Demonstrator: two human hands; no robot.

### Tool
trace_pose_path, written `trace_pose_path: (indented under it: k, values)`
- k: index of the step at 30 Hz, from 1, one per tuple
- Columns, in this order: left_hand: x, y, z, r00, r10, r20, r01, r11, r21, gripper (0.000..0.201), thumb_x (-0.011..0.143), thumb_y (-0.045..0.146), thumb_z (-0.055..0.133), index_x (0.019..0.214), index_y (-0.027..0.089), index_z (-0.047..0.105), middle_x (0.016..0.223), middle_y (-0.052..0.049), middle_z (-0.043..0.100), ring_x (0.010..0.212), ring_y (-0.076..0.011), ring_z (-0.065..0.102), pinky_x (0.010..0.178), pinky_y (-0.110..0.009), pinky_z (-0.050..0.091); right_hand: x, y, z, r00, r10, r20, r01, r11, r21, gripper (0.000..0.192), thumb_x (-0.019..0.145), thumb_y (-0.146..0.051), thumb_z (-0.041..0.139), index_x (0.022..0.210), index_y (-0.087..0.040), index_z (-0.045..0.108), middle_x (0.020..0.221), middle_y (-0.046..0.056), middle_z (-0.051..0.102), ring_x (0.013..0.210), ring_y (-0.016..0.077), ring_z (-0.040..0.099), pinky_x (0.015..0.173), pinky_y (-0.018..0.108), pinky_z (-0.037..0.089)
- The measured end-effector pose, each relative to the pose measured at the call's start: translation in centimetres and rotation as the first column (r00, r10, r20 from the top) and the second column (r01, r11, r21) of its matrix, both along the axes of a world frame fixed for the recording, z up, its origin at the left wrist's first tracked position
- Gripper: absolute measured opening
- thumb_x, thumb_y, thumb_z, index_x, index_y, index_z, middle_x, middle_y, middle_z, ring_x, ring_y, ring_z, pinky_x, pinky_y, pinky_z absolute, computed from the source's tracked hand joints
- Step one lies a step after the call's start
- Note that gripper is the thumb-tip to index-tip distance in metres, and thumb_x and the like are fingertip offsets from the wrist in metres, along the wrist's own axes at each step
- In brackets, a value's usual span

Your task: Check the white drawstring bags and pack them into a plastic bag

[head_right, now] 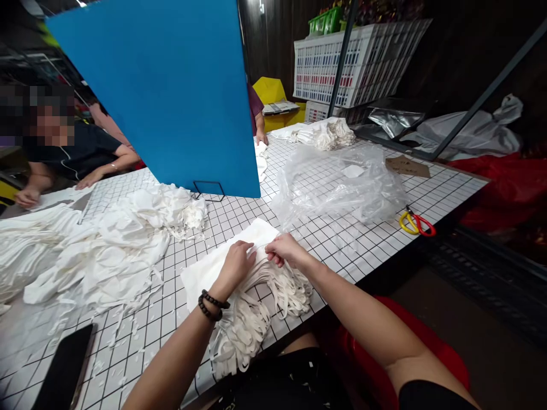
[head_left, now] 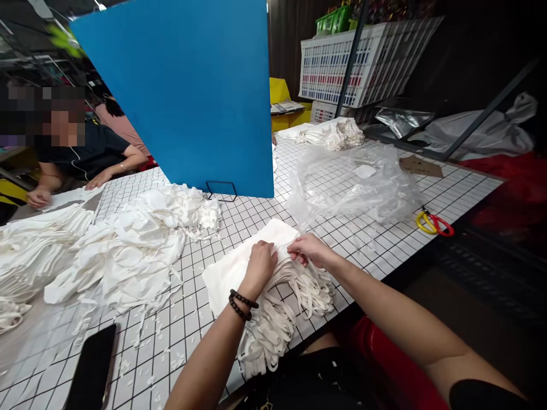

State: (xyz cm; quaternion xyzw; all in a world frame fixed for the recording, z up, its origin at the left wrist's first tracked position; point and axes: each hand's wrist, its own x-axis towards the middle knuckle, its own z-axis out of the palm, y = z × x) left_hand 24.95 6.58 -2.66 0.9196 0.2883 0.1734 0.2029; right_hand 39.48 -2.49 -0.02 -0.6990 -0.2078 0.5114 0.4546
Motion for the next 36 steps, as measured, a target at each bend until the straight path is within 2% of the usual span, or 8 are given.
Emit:
trace_pose_path:
  k: [3,10,16,27,36]
  values:
    - [0.5,0.3,-0.9,1.000,-0.008,-0.012,0.008,1.000,0.004,0.016,0.081,0.013,0.056,0.087,0.014,0.071,0.084,-0.010,0.066,0.084,-0.0205,0.061,0.080,-0.030,0.046,-0.3,1.6,-0.2,0.999,-0.027,-0.036,0.025,0.998,-0.051,0.010,0.069,-0.009,0.056,0.059,-0.010,0.056,0.047,0.003,0.058,0.030,0.0077,0.042,0.025,0.019,0.028]
    - [0.5,0.3,-1.2,1.000,0.025,0.013,-0.026,1.000,0.016,0.020,0.085,0.016,0.053,0.082,0.017,0.073,0.079,-0.007,0.066,0.080,-0.0177,0.059,0.076,-0.027,0.043,-0.6,3.2,-1.2,0.993,-0.090,-0.082,0.083,0.993,-0.080,0.013,0.069,-0.009,0.056,0.057,-0.010,0.054,0.043,0.001,0.054,0.029,0.0068,0.040,0.024,0.018,0.026]
    - [0.4,0.0,-1.2,0.998,0.057,0.031,-0.058,0.998,0.017,0.020,0.085,0.015,0.052,0.080,0.016,0.072,0.079,-0.007,0.065,0.080,-0.0176,0.057,0.075,-0.027,0.043,-0.8,3.4,-1.6,0.988,-0.134,-0.078,0.130,0.990,-0.053,0.011,0.067,-0.008,0.056,0.057,-0.011,0.053,0.044,0.000,0.054,0.029,0.0065,0.041,0.025,0.018,0.026]
    - [0.8,0.3,-2.4,0.992,0.121,0.044,-0.123,0.992,0.028,0.022,0.085,0.017,0.052,0.072,0.014,0.069,0.072,-0.006,0.061,0.073,-0.0162,0.056,0.069,-0.026,0.042,-1.4,3.3,-1.7,0.985,-0.153,-0.075,0.150,0.988,-0.036,0.008,0.063,-0.009,0.056,0.056,-0.011,0.053,0.041,-0.001,0.051,0.029,0.0087,0.043,0.025,0.019,0.026]
    - [0.6,0.2,-2.3,0.995,0.092,0.051,-0.095,0.994,0.056,0.023,0.087,0.018,0.052,0.073,0.013,0.069,0.075,-0.007,0.062,0.077,-0.0166,0.056,0.072,-0.026,0.043,-1.7,3.4,-1.5,0.979,-0.176,-0.099,0.178,0.984,0.012,0.007,0.066,-0.009,0.054,0.060,-0.011,0.054,0.043,-0.002,0.051,0.032,0.0071,0.042,0.028,0.018,0.030]
